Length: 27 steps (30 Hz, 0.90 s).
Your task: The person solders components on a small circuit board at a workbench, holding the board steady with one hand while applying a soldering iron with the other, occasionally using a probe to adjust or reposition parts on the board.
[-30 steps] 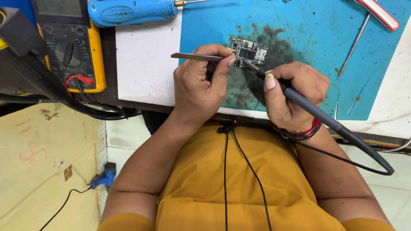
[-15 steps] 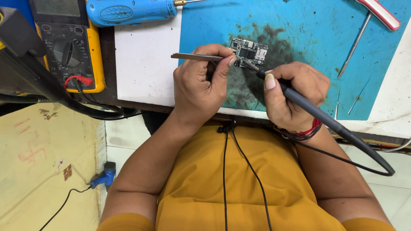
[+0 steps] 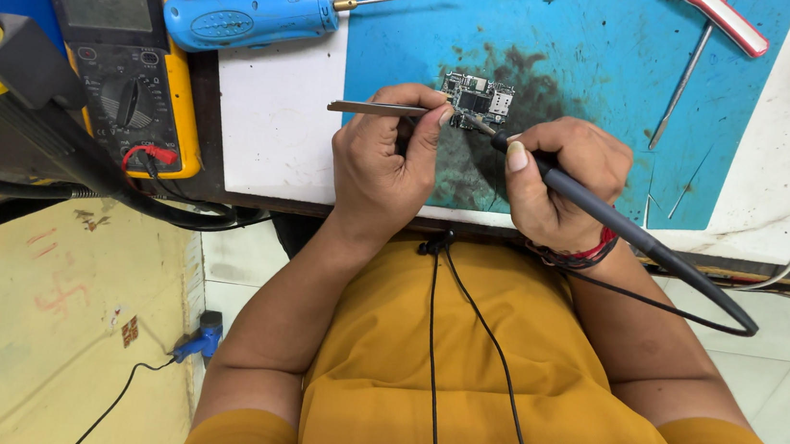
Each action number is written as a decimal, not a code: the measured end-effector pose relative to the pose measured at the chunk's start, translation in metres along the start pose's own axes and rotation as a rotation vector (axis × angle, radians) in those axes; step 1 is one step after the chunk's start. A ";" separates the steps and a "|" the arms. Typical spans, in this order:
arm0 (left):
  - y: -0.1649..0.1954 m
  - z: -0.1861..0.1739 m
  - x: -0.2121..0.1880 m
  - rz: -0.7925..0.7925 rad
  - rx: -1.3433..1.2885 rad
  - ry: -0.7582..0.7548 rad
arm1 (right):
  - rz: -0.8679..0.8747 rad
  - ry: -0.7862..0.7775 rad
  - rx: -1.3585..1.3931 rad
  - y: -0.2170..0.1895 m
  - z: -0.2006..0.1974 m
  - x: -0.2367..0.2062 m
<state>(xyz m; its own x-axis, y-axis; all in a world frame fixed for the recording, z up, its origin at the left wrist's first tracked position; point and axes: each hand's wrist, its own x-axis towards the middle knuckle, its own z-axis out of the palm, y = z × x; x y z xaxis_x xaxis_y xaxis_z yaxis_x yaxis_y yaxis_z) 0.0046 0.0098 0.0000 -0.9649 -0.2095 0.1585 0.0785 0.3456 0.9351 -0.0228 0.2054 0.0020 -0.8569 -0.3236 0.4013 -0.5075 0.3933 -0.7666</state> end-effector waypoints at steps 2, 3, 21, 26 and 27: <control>0.000 -0.001 0.000 0.010 -0.001 -0.001 | -0.009 -0.003 -0.001 0.000 0.000 0.000; 0.000 -0.001 0.000 0.009 -0.001 -0.001 | -0.012 -0.004 0.000 0.000 0.000 0.000; 0.000 -0.001 0.000 0.015 0.004 -0.003 | 0.020 0.000 0.015 0.001 0.000 -0.001; 0.000 -0.001 0.000 0.011 0.003 -0.006 | 0.018 -0.007 0.015 0.000 0.000 -0.001; 0.000 -0.001 0.000 0.014 0.005 -0.004 | 0.025 -0.008 0.016 0.000 0.000 -0.001</control>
<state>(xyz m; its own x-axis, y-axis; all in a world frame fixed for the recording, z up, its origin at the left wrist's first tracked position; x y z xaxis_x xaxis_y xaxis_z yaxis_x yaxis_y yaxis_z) 0.0049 0.0090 0.0006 -0.9647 -0.2009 0.1704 0.0910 0.3527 0.9313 -0.0223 0.2060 0.0018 -0.8685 -0.3206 0.3781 -0.4845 0.3872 -0.7844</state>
